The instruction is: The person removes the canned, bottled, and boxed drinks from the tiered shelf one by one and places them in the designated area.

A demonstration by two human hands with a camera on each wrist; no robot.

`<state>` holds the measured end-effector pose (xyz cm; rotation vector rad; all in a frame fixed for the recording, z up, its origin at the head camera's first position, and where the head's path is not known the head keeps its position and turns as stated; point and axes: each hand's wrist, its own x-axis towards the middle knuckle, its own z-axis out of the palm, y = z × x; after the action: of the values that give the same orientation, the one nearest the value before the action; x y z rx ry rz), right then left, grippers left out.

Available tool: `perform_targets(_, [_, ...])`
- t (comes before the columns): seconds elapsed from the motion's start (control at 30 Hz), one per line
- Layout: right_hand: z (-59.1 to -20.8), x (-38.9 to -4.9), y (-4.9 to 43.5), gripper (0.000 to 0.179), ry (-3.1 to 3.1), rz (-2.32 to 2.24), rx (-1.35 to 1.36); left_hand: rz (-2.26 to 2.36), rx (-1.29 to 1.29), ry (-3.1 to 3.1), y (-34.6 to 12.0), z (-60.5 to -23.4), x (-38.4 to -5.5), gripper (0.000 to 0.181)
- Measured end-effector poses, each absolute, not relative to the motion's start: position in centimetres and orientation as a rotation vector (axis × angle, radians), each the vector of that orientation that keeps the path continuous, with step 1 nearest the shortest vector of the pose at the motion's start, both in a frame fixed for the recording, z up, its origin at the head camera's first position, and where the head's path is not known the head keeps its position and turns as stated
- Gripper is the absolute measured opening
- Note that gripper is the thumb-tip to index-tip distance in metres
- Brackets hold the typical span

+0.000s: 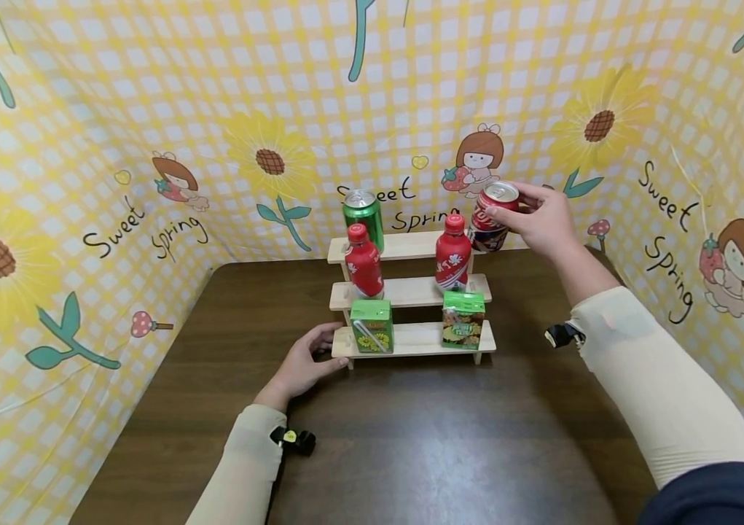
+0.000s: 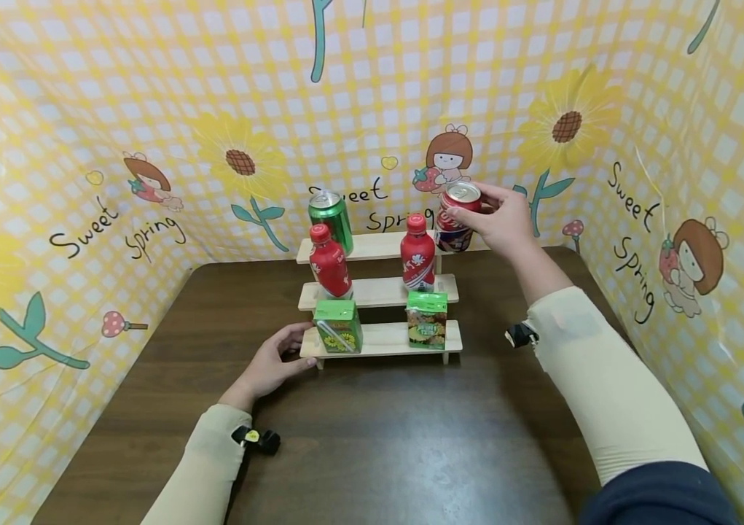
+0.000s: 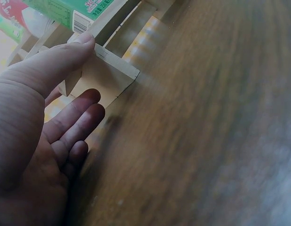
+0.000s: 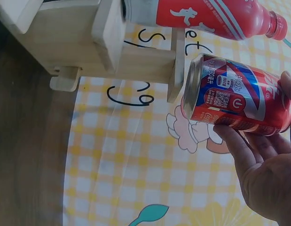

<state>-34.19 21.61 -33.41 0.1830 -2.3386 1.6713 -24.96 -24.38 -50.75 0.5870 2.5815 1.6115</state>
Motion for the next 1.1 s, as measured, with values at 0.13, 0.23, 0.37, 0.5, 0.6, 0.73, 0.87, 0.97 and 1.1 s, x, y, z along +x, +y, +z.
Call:
perform_targets(0.13, [-34.0, -33.9, 22.5, 0.065, -2.3, 1.689, 0.172, 1.612, 0.607, 2.585, -24.4, -50.9, -25.0, 0.068])
perform_targets(0.23, [-34.3, -33.7, 23.1, 0.063, -2.263, 1.712, 0.163, 1.612, 0.616, 2.592, -24.4, -50.9, -25.0, 0.067])
perform_targets(0.37, [-34.6, -33.3, 23.7, 0.061, -2.234, 1.728, 0.146, 1.613, 0.609, 2.594, -24.3, -50.8, -25.0, 0.067])
perform_targets(0.5, [-34.7, -33.0, 24.3, 0.062, -2.25, 1.712, 0.131, 1.617, 0.601, 2.584, -24.2, -50.7, -24.9, 0.067])
perform_targets(0.6, [-34.9, -32.8, 24.8, 0.062, -2.259, 1.705, 0.129, 1.629, 0.597, 2.575, -24.2, -50.6, -24.9, 0.067])
perform_targets(0.73, [-35.2, -32.8, 25.3, 0.062, -2.253, 1.717, 0.104, 1.643, 0.607, 2.57, -24.2, -50.7, -24.9, 0.067])
perform_targets(0.87, [-35.9, -32.9, 25.9, 0.065, -2.275, 1.668, 0.046, 1.646, 0.612, 2.569, -24.2, -50.8, -24.9, 0.067])
perform_targets(0.97, [-36.5, -33.0, 26.4, 0.066, -2.305, 1.608, 0.024, 1.644, 0.608, 2.571, -24.2, -50.8, -25.0, 0.067])
perform_targets(1.1, [-37.6, -33.0, 27.1, 0.069, -2.363, 1.543, 0.012, 1.64, 0.609, 2.575, -24.2, -50.9, -25.1, 0.066])
